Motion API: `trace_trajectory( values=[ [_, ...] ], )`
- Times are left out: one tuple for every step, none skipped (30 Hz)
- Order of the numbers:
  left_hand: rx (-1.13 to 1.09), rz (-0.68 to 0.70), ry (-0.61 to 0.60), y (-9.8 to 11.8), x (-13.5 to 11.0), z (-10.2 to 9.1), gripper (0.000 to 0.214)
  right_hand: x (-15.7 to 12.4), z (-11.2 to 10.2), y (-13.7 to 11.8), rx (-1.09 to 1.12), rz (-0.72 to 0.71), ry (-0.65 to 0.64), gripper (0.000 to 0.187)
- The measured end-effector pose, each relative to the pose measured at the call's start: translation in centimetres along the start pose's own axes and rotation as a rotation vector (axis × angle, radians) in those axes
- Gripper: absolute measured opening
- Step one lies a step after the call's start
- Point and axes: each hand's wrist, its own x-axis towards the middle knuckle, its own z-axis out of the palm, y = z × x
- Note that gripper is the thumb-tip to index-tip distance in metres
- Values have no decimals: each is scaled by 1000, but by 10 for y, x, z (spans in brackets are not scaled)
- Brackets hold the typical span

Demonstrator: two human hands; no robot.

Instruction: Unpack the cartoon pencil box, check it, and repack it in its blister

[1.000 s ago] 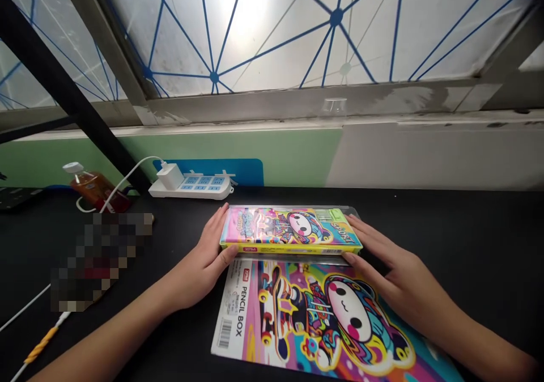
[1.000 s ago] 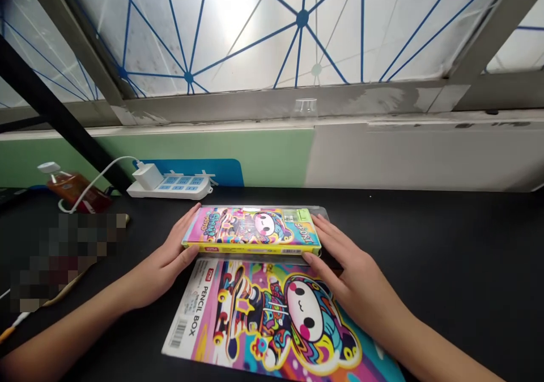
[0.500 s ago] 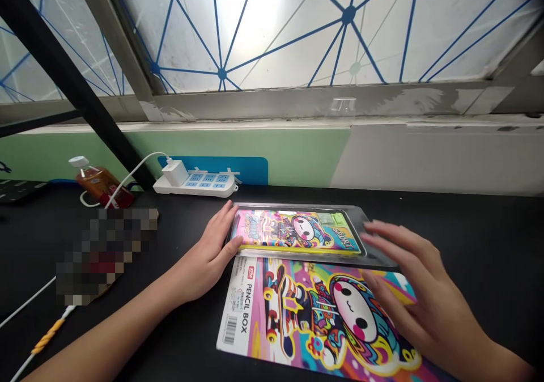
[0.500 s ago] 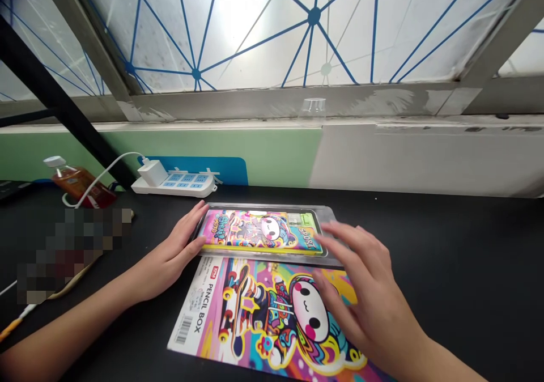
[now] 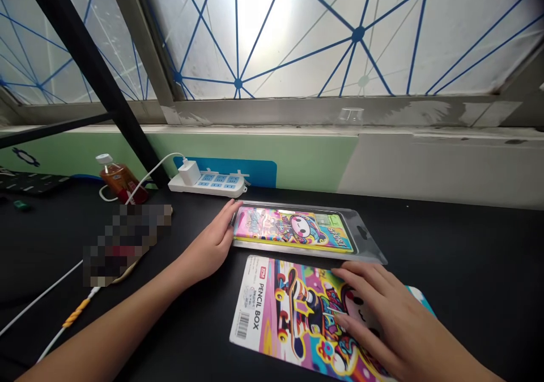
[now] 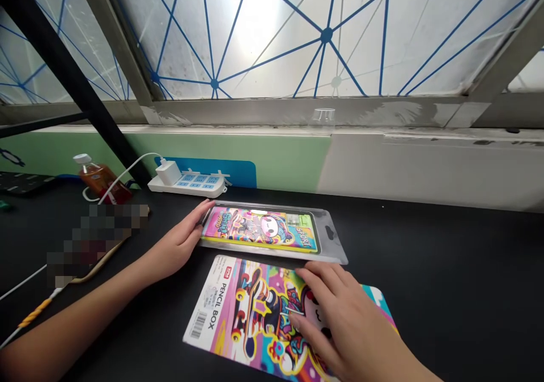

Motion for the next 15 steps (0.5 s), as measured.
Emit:
trace_trajectory(
  values=[
    [5,-2,18,-2,1,-1,63,0,0,0,19,43,-8,33],
    [9,-8,36,-4,1,-3,62,1,1,1,38,86,-21,30],
    [14,-15,57,-5,1,-4,61,1,1,1,54,126,-37,28],
    [20,-20,80,-5,1,-5,60,1,1,1,67,158,-50,29],
    [29,-18,102,-5,1,-6,59,2,2,0,77,186,-59,31],
    [42,-7,123,-3,1,-6,59,1,2,0,88,211,-63,31],
    [59,11,138,-2,0,-6,60,0,2,-1,103,233,-63,31],
    [79,32,144,0,0,-5,62,-1,1,-1,121,260,-64,30],
    [103,53,138,2,0,-3,64,-2,0,-1,147,287,-68,28],
    [131,67,118,4,0,-2,66,-4,-2,0,177,314,-74,26],
    [161,75,90,5,0,-1,68,-6,-5,2,215,335,-79,25],
    [190,79,53,6,1,0,68,-7,-9,7,256,352,-79,25],
    [212,82,11,7,2,0,68,-7,-13,13,295,373,-77,27],
    [224,84,-28,7,2,-1,67,-8,-17,22,330,398,-80,29],
    [227,85,-60,6,3,-2,67,-7,-22,34,359,428,-93,32]
  ],
)
